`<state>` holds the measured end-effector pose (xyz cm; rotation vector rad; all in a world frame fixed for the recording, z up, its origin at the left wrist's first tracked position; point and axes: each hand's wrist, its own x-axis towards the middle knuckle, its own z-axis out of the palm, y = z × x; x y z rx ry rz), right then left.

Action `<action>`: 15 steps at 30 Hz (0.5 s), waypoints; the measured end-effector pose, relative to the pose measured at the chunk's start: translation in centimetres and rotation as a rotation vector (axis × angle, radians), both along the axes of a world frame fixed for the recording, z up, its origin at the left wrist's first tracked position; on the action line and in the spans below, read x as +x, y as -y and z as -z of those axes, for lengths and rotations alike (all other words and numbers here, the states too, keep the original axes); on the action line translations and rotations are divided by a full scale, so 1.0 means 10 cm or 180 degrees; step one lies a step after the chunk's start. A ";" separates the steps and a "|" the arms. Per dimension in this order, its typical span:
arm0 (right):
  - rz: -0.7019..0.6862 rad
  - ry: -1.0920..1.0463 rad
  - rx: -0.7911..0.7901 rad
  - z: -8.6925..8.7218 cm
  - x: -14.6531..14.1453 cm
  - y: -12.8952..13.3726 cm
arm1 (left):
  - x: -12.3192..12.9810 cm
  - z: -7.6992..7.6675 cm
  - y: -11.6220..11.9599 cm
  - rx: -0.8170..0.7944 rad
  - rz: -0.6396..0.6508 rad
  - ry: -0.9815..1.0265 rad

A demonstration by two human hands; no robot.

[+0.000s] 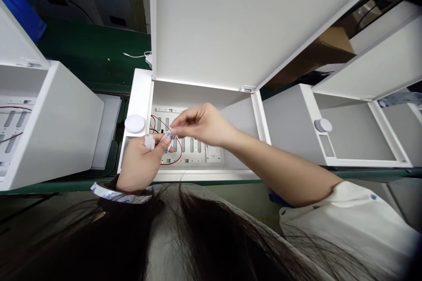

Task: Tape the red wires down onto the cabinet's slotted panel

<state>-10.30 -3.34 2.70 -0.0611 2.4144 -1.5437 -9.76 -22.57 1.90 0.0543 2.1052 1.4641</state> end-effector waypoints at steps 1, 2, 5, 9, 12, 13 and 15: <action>0.0040 0.0075 0.0142 0.14 -0.08 -0.11 | 0.00 0.02 0.02 0.0133 -0.0120 0.0040; 0.0108 0.0208 0.0446 0.30 -0.17 -0.22 | 0.00 0.05 0.04 0.0315 -0.0260 0.0082; -0.0182 0.1093 0.2205 0.90 -0.34 -0.57 | 0.01 0.12 0.09 0.0917 -0.0618 0.0191; -0.0499 0.1831 0.3149 1.66 -0.33 -0.82 | 0.03 0.19 0.13 0.1117 -0.0705 0.0280; -0.0401 0.1918 0.3313 2.01 -0.27 -0.89 | 0.03 0.21 0.14 0.1111 -0.0741 0.0371; -0.0370 0.1938 0.3359 2.08 -0.27 -0.91 | 0.03 0.21 0.14 0.1114 -0.0755 0.0395; -0.0337 0.1968 0.3424 2.19 -0.28 -0.94 | 0.02 0.21 0.14 0.1105 -0.0777 0.0422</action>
